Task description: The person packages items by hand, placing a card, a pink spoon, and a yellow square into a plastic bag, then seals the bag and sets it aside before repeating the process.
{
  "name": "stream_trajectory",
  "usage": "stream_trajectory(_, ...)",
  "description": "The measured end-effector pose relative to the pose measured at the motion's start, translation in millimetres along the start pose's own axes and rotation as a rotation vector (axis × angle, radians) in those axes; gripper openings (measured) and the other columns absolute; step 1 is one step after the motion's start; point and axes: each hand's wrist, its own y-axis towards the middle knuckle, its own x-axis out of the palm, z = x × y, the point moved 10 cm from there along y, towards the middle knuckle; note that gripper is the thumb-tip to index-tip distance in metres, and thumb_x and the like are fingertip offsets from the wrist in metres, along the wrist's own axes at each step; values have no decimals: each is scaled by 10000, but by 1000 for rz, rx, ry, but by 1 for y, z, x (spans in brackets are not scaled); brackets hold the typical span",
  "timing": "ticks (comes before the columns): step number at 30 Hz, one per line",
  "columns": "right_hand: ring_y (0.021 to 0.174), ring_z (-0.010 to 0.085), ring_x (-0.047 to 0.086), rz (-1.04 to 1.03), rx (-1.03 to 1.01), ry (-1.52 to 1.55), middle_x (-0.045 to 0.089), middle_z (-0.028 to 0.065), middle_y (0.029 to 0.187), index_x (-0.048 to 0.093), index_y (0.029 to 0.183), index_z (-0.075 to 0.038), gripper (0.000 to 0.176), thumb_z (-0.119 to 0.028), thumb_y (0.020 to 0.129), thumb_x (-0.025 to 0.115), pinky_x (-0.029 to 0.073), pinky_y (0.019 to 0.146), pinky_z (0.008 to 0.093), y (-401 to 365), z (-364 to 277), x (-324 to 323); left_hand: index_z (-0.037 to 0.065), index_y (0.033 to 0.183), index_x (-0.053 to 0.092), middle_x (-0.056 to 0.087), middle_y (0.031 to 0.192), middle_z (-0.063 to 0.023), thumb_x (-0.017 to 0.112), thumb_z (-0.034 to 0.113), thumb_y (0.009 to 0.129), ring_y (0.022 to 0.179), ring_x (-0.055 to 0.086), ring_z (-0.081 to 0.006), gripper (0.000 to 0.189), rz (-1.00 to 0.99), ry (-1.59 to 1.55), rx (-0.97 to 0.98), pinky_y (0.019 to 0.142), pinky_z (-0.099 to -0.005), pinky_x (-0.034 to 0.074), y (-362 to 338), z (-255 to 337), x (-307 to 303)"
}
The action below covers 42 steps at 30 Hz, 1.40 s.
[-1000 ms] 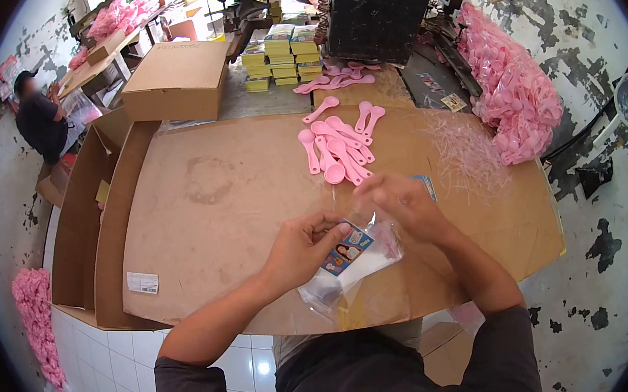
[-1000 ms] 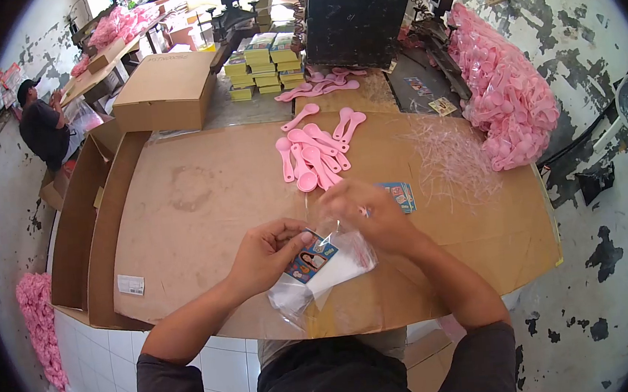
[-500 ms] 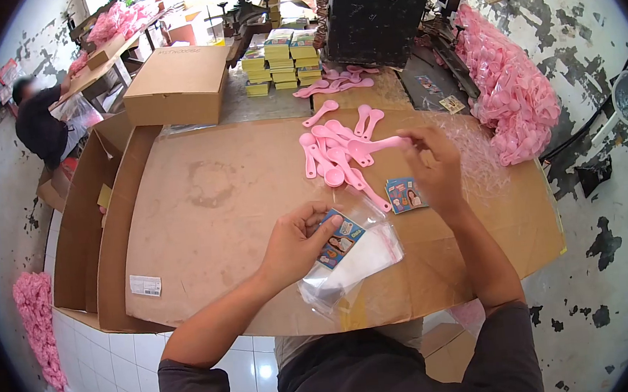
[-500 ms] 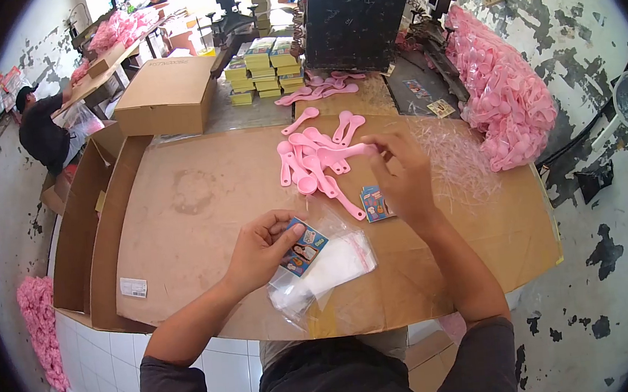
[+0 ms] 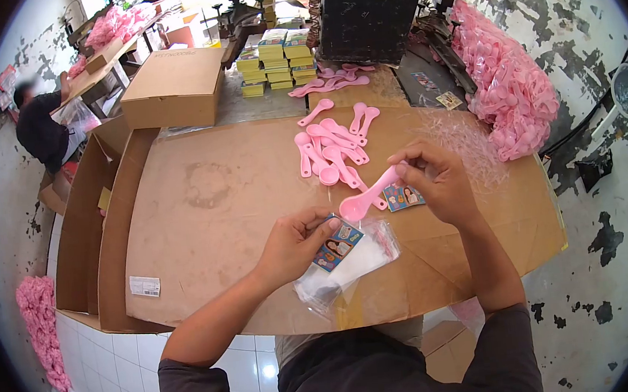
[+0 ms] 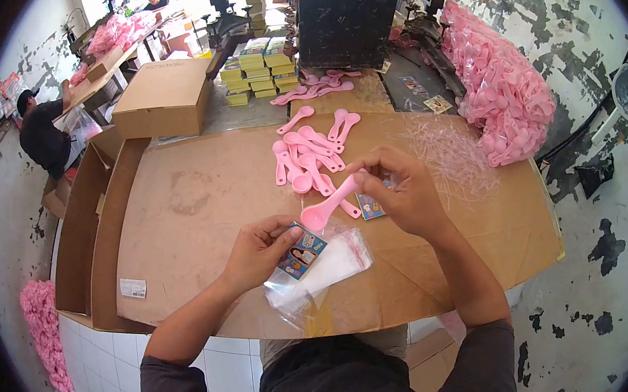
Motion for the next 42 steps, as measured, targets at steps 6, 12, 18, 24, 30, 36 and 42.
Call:
stream_trajectory(6, 839, 86, 628, -40, 15, 121, 625, 35, 959, 697, 1093, 24, 135, -23, 973, 657, 514, 743, 240, 2, 0, 1, -35, 1201, 691, 764, 1005, -60, 646, 168, 1038, 871, 675, -53, 265, -1, -9, 22, 737, -232, 558, 0, 3, -1)
stream_trajectory(12, 849, 92, 642, -77, -5, 32, 647, 42, 970, 684, 1081, 38, 131, -40, 976, 673, 528, 744, 249, 2, -6, 9, -32, 1236, 684, 762, 1026, -63, 641, 163, 1040, 889, 685, -61, 279, -15, -44, 0, 765, -237, 568, -1, 0, 3)
stream_trajectory(18, 937, 118, 645, -141, 164, 230, 671, 53, 1038, 695, 1100, 26, 167, -94, 984, 687, 519, 824, 272, -7, 13, 34, -28, 1288, 658, 755, 1043, -58, 627, 182, 1051, 895, 677, -59, 318, -52, -36, -3, 766, -237, 561, -1, -1, 6)
stream_trajectory(24, 1121, 219, 614, -317, 9, 169, 644, 93, 1200, 717, 1162, -47, 191, -133, 1011, 638, 469, 992, 363, -10, -8, 63, 9, 1286, 675, 742, 1028, -8, 616, 192, 1057, 882, 647, -41, 299, -130, -85, 24, 742, -230, 530, -2, 6, 10)
stream_trajectory(30, 1151, 226, 624, -481, -330, -34, 642, 104, 1277, 698, 1170, -37, 223, -65, 949, 693, 477, 995, 378, -10, -60, 85, 24, 1243, 686, 736, 1021, -9, 653, 246, 1038, 867, 638, -42, 304, -279, -140, 19, 764, -231, 511, -11, 14, 23)
stream_trajectory(36, 1079, 208, 664, -609, -242, 82, 715, 79, 1122, 710, 1068, -45, 179, -38, 897, 760, 514, 932, 368, -7, -72, 97, 33, 1237, 669, 735, 999, -10, 682, 334, 1015, 892, 647, -56, 374, -382, -157, 6, 794, -242, 509, -19, 24, 29)
stream_trajectory(42, 912, 172, 702, -403, -299, 25, 745, 60, 983, 715, 1073, -56, 202, -55, 880, 774, 539, 807, 331, -1, -91, 77, 7, 1428, 529, 634, 1346, -98, 598, 225, 1059, 1245, 590, -149, 434, -383, -255, 123, 1069, -340, 464, -16, 24, 29)
